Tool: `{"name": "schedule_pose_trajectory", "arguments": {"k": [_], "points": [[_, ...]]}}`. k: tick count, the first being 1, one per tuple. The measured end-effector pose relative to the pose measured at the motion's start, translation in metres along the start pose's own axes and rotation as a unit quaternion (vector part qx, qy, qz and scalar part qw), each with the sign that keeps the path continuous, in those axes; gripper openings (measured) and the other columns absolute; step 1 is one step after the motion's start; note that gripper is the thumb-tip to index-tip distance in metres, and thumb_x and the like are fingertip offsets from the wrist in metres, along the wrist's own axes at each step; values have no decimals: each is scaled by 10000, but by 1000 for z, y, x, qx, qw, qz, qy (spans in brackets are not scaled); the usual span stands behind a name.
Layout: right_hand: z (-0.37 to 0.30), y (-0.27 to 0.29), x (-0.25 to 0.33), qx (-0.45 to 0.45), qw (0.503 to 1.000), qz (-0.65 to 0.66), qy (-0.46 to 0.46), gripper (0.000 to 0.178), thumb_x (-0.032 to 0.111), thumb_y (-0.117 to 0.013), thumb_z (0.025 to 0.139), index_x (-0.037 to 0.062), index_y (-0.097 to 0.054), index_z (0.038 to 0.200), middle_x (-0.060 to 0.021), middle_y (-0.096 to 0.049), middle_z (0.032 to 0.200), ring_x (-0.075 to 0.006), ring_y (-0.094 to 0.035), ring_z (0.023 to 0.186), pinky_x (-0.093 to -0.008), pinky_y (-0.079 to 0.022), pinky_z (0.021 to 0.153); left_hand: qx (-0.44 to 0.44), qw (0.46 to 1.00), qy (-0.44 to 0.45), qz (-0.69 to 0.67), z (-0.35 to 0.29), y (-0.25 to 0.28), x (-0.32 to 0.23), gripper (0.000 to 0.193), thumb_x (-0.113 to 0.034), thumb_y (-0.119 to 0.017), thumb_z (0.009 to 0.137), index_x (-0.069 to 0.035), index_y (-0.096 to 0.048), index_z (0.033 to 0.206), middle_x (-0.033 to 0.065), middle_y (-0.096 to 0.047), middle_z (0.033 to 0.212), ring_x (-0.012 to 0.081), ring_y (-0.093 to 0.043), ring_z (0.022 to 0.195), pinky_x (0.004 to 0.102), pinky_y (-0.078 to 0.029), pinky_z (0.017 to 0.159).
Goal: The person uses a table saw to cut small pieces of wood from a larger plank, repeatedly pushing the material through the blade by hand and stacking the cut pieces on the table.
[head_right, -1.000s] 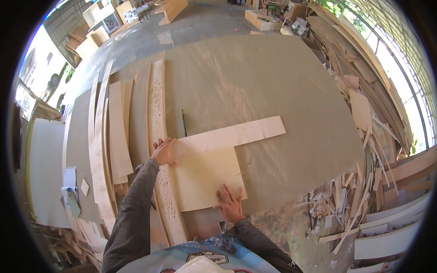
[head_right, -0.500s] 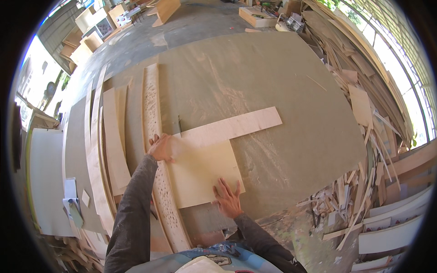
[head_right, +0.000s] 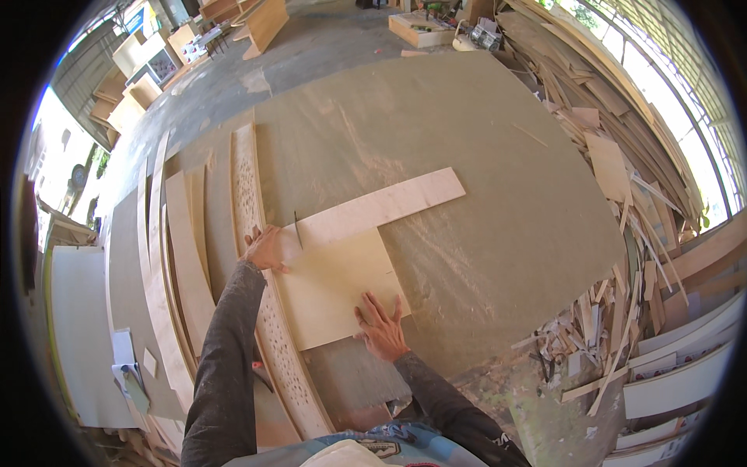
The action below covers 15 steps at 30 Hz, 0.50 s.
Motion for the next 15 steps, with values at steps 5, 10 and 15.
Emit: {"name": "schedule_pose_trajectory", "arguments": {"k": [5, 10, 15], "points": [[12, -3, -4, -1, 1000, -6, -2, 634, 317, -782, 815, 110, -587, 1381, -149, -283, 1631, -248, -241, 1533, -738, -4, 1156, -18, 1000, 4, 10, 18, -2, 15, 1335, -396, -985, 381, -45, -366, 1510, 167, -370, 1561, 584, -132, 1469, 702, -115, 1153], [7, -5, -3, 4, 1000, -25, -4, 653, 341, -788, 808, 122, -588, 1389, -138, -303, 1623, -248, -257, 1527, -725, -4, 1165, -12, 999, -15, -41, 12, -6, 12, 1311, -377, -987, 368, -50, -382, 1484, 176, -312, 1601, 578, -107, 1483, 706, -81, 1171], [-37, -4, 5, 9, 999, -42, -4, 643, 354, -772, 819, 121, -589, 1390, -127, -319, 1616, -248, -276, 1517, -717, -19, 1168, 12, 996, -48, -74, -24, -18, -12, 1258, -355, -993, 372, -70, -408, 1449, 156, -409, 1483, 581, -213, 1421, 717, -169, 1133]]}}
Point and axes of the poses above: each hand's wrist, its own z-axis towards the middle knuckle, its own y-axis out of the back of the hand, x = y × z, the point moved 10 cm from there along z, towards the middle knuckle
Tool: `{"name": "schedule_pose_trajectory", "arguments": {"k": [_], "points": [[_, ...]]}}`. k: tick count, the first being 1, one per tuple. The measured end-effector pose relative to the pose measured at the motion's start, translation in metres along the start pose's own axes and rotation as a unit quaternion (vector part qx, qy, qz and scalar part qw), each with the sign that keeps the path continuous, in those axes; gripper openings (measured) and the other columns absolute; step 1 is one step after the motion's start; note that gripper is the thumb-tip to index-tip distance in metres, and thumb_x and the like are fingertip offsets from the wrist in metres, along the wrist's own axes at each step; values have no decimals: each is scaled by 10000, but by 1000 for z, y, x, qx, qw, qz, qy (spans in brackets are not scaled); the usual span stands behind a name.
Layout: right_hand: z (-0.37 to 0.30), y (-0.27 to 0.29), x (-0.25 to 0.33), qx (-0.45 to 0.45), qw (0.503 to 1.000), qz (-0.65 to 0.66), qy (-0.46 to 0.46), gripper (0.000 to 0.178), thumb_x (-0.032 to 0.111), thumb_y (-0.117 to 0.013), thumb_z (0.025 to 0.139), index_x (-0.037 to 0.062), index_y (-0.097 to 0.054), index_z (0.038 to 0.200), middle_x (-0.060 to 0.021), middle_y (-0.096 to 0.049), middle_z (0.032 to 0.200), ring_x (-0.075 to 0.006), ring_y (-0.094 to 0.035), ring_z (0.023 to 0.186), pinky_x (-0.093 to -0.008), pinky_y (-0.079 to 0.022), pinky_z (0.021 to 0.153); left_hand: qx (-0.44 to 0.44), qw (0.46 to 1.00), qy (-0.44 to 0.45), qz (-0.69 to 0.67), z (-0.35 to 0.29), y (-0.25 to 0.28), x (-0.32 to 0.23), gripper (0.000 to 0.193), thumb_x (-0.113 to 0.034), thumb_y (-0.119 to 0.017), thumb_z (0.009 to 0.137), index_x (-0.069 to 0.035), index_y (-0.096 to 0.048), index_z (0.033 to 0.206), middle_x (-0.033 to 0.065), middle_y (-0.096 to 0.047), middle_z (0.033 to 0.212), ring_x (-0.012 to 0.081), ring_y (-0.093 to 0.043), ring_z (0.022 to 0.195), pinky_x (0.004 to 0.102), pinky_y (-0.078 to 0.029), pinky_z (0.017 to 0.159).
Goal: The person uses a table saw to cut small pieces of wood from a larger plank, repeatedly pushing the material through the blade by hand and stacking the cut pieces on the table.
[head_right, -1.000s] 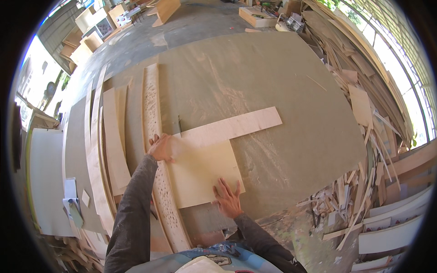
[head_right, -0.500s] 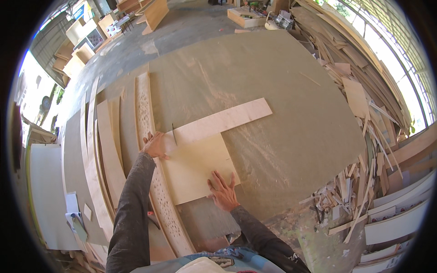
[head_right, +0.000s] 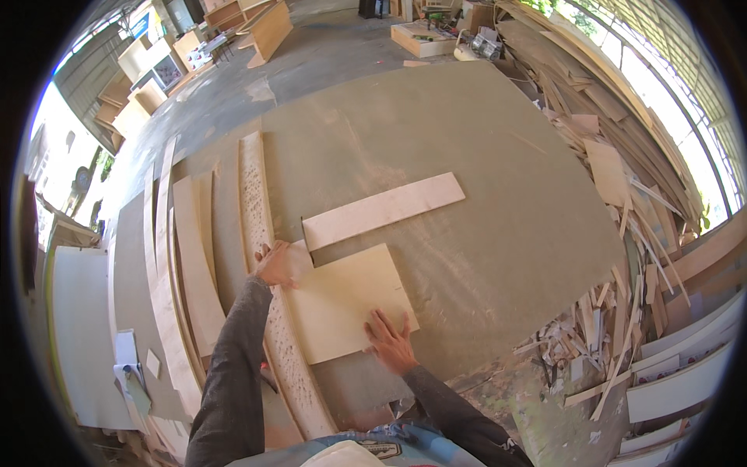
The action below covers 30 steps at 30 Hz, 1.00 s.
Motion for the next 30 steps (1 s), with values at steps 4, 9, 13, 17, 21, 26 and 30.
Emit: {"name": "schedule_pose_trajectory", "arguments": {"k": [4, 9, 13, 17, 21, 26, 30], "points": [[-48, 0, 10, 34, 999, 4, -13, 607, 355, -740, 848, 110, -587, 1382, -129, -334, 1605, -238, -262, 1523, -734, -31, 1154, -12, 1000, 8, 6, -40, -26, -18, 1251, -357, -995, 367, -78, -414, 1439, 134, -440, 1438, 551, -257, 1403, 722, -159, 1124], [-101, 9, 25, 59, 998, -17, -19, 566, 377, -735, 846, 121, -624, 1338, -124, -377, 1577, -235, -308, 1495, -721, -93, 1137, -7, 1000, 15, 17, -84, -42, -40, 1176, -326, -994, 343, -81, -479, 1371, 105, -509, 1328, 427, -401, 1227, 608, -271, 1027], [-95, 33, 22, 58, 996, 71, 8, 500, 384, -740, 816, 115, -677, 1232, -131, -557, 1415, -266, -492, 1337, -673, -203, 1091, -105, 993, 1, -55, -113, -29, -43, 615, -163, -866, 670, -83, -625, 1230, 77, -558, 1220, 315, -424, 1171, 481, -266, 1005], [-19, 48, -53, -38, 996, 67, 50, 375, 279, -694, 814, 55, -699, 1115, -157, -674, 1181, -320, -592, 1151, -580, -329, 1035, -139, 970, -11, -200, -139, -7, -51, 248, -45, -746, 815, -36, -721, 1062, 99, -606, 997, 281, -580, 910, 405, -466, 855], [117, 75, -137, -101, 992, -56, -42, 453, 113, -654, 791, -9, -635, 1227, -195, -630, 1202, -348, -567, 1173, -497, -394, 1034, -255, 929, 43, -264, -202, 28, -15, 192, -32, -738, 834, -1, -698, 1019, 86, -600, 905, 228, -609, 829, 345, -507, 769], [236, 79, -197, -53, 990, -118, -63, 714, 103, -681, 726, -22, -486, 1401, -166, -463, 1470, -332, -420, 1375, -521, -342, 1129, -419, 869, 139, -222, -345, 92, 116, 143, -80, -723, 887, -20, -681, 1010, -2, -630, 942, 114, -600, 880, 279, -499, 768], [275, 62, -204, 36, 985, -144, -93, 871, 120, -712, 699, 22, -382, 1498, -153, -411, 1522, -313, -365, 1423, -530, -308, 1173, -598, 649, 285, -374, -505, 122, 243, 212, -215, -656, 968, -63, -655, 1116, 0, -604, 891, 112, -569, 812, 265, -479, 707]]}}
Point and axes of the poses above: each hand's wrist, its own z-axis towards the middle knuckle, its own y-axis out of the back of the hand, x = y × z, the point moved 10 cm from there along z, towards the middle knuckle
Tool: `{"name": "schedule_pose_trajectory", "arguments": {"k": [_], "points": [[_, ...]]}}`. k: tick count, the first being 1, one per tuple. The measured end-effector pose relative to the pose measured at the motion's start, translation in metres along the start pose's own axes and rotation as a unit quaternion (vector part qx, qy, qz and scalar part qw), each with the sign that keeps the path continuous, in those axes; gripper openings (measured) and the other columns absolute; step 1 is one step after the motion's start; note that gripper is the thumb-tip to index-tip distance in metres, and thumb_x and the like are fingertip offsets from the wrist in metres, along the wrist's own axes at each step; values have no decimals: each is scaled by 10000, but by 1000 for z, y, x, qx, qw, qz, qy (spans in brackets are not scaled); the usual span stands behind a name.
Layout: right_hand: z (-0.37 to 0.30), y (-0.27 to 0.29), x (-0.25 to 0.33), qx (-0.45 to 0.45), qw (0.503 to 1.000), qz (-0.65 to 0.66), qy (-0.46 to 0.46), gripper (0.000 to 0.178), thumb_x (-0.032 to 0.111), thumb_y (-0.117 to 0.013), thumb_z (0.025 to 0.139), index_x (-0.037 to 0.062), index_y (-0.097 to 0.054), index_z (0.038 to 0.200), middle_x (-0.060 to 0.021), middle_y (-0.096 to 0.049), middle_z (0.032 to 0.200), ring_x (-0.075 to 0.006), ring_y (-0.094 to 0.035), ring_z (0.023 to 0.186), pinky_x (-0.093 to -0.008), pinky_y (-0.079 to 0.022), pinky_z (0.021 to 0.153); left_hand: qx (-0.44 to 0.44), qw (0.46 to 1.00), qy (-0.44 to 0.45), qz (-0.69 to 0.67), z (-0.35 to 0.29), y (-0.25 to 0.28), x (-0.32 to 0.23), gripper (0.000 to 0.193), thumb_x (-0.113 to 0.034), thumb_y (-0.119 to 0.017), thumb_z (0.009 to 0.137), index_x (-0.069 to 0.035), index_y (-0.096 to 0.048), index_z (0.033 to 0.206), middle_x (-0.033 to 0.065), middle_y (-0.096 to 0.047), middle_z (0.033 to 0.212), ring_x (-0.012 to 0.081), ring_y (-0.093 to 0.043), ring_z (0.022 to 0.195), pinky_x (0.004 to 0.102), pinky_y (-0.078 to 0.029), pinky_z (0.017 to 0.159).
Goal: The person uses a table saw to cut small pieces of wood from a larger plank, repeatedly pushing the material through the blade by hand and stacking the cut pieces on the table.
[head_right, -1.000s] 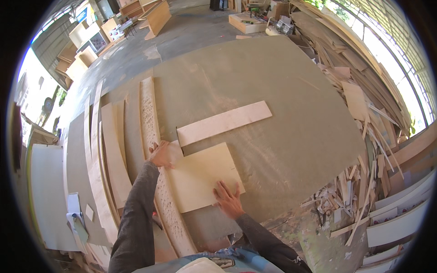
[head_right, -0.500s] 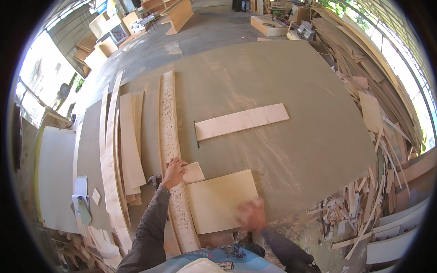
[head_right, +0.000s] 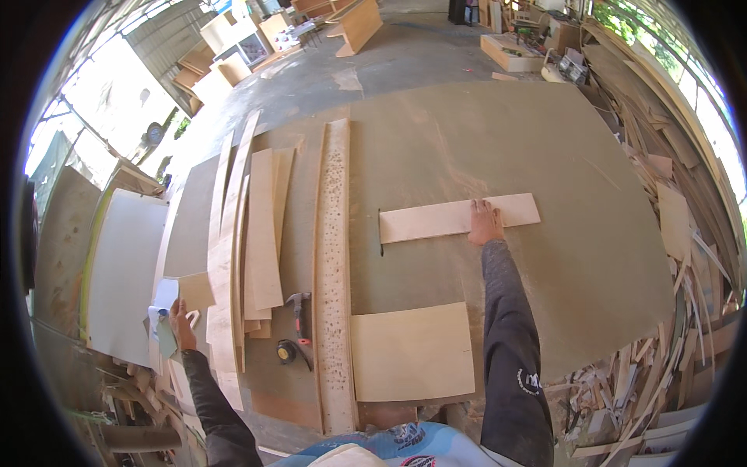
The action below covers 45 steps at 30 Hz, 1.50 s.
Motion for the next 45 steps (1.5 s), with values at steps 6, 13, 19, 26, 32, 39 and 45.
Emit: {"name": "schedule_pose_trajectory", "arguments": {"k": [6, 13, 19, 26, 32, 39, 45], "points": [[9, -3, -19, 39, 998, -25, -40, 953, 124, -764, 661, 71, -365, 1525, -101, -402, 1548, -321, -334, 1441, -549, -264, 1208, -96, 984, 145, 32, -18, 84, 115, 395, -274, -719, 917, -40, -592, 1208, 34, -582, 874, 133, -544, 747, 289, -463, 668], [-19, 24, -40, 90, 991, -83, -56, 856, 160, -838, 589, 103, -526, 1385, -55, -494, 1426, -323, -378, 1391, -593, -317, 1177, -109, 983, 23, 149, -134, 5, 113, 386, -78, -697, 894, 65, -609, 1242, 160, -657, 1133, 247, -647, 997, 361, -518, 895], [-101, 27, -54, 62, 998, 23, 18, 884, 205, -898, 472, 84, -581, 1288, -81, -524, 1357, -353, -433, 1304, -578, -449, 1065, 10, 991, -41, 129, -224, -83, 32, 301, -60, -685, 886, -3, -664, 1181, 90, -649, 1126, 195, -631, 965, 362, -531, 810], [-146, 15, 30, 88, 990, 22, 112, 928, 213, -917, 441, 105, -599, 1306, -41, -519, 1355, -327, -418, 1318, -614, -435, 1049, 275, 914, -215, 208, -311, -231, 1, 387, -95, -763, 816, -51, -655, 1186, 161, -625, 1162, 337, -595, 1099, 412, -491, 940], [-142, -9, 50, 136, 981, 26, 134, 915, 142, -894, 437, 100, -622, 1310, -39, -492, 1419, -332, -383, 1337, -550, -306, 1171, 518, 732, -340, 282, -443, -295, -30, 839, -441, -832, 751, -142, -490, 1457, 171, -382, 1520, 377, -378, 1396, 586, -333, 1104], [-139, -24, 51, 147, 952, 193, 189, 769, 52, -763, 510, 108, -651, 1268, -32, -479, 1442, -348, -376, 1284, -496, -272, 1157, 633, 557, -436, 316, -538, -302, 23, 970, -556, -711, 830, -272, -223, 1620, 114, -137, 1691, 312, -121, 1564, 658, -258, 1148], [-138, -37, 80, 111, 965, 177, 158, 649, 10, -670, 609, 132, -674, 1246, -15, -510, 1373, -308, -400, 1241, -448, -236, 1127, 600, 552, -460, 353, -531, -290, 37, 878, -591, -652, 867, -352, -246, 1608, 53, -172, 1690, 270, -136, 1564, 653, -276, 1111]]}}
Point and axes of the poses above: each hand's wrist, its own z-axis towards the middle knuckle, its own y-axis out of the back of the hand, x = y × z, the point moved 10 cm from there along z, towards the middle knuckle
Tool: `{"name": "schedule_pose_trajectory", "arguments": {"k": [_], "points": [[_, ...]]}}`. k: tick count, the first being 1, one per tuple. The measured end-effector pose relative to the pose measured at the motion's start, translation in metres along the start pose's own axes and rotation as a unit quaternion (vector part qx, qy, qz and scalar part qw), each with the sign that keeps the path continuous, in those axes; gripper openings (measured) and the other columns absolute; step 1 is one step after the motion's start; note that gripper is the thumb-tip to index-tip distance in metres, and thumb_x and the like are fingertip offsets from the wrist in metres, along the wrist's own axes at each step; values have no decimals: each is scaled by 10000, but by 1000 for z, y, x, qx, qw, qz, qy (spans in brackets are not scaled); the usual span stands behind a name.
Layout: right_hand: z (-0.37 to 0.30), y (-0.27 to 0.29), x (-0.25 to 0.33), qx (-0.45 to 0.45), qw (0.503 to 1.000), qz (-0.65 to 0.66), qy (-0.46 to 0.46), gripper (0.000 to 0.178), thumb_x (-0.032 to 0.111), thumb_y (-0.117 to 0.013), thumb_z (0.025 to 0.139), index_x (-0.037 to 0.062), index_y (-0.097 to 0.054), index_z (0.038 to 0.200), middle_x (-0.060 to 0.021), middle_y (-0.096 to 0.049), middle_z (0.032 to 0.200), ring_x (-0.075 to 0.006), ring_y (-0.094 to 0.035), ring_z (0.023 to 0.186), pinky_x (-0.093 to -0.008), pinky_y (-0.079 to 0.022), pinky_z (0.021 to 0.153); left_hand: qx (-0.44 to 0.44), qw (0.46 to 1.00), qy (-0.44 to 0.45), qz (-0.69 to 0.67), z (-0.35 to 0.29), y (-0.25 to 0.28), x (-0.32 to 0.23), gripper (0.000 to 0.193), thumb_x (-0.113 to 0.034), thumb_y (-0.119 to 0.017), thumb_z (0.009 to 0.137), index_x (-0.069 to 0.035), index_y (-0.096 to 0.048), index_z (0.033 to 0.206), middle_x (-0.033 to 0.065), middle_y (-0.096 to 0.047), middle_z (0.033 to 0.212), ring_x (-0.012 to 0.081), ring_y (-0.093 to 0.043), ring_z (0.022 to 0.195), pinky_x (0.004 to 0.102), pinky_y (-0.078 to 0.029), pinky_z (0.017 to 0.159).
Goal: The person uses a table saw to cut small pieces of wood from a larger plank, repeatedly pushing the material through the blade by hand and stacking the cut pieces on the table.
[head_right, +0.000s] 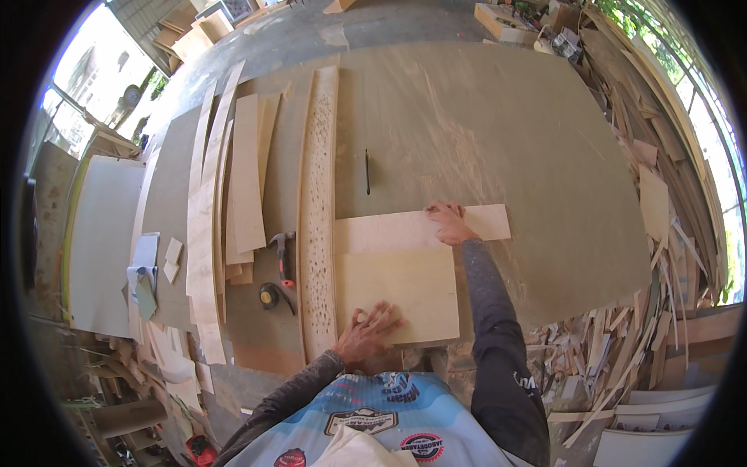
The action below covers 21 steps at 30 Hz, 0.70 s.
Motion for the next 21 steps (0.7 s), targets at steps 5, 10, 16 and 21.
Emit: {"name": "schedule_pose_trajectory", "arguments": {"k": [5, 10, 16, 21], "points": [[-3, -3, 10, -39, 999, 14, -5, 599, -5, -659, 667, 120, -670, 1254, -30, -512, 1363, -304, -419, 1246, -465, -286, 1114, -15, 999, 4, -32, 0, 12, -1, 780, -527, -655, 895, -316, -334, 1575, 69, -246, 1658, 270, -184, 1547, 656, -279, 1101], [-22, 6, 19, -175, 982, 67, 38, 498, -17, -656, 738, 23, -652, 1235, -111, -521, 1369, -353, -487, 1241, -477, -383, 1070, -116, 990, 52, -66, 31, 27, 79, 599, -345, -725, 873, -109, -521, 1384, 137, -465, 1473, 310, -399, 1395, 604, -353, 1060], [-89, -7, 57, -327, 943, 41, -43, 428, -2, -659, 764, 2, -663, 1193, -174, -579, 1310, -356, -552, 1191, -471, -435, 1029, -149, 973, 158, -83, 94, 110, 193, 899, -321, -901, 678, -39, -460, 1409, 138, -468, 1452, 307, -396, 1391, 528, -283, 1087], [-170, -43, 138, -188, 980, 58, -13, 469, 148, -715, 766, 39, -665, 1219, -186, -534, 1394, -361, -478, 1305, -499, -359, 1102, -83, 982, 139, -101, 118, 85, 226, 1072, -373, -960, 551, -49, -436, 1429, 114, -455, 1452, 301, -362, 1422, 577, -265, 1080]]}}
Point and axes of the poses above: each hand's wrist, its own z-axis towards the middle knuckle, its own y-axis out of the back of the hand, x = y × z, the point moved 10 cm from there along z, towards the middle knuckle
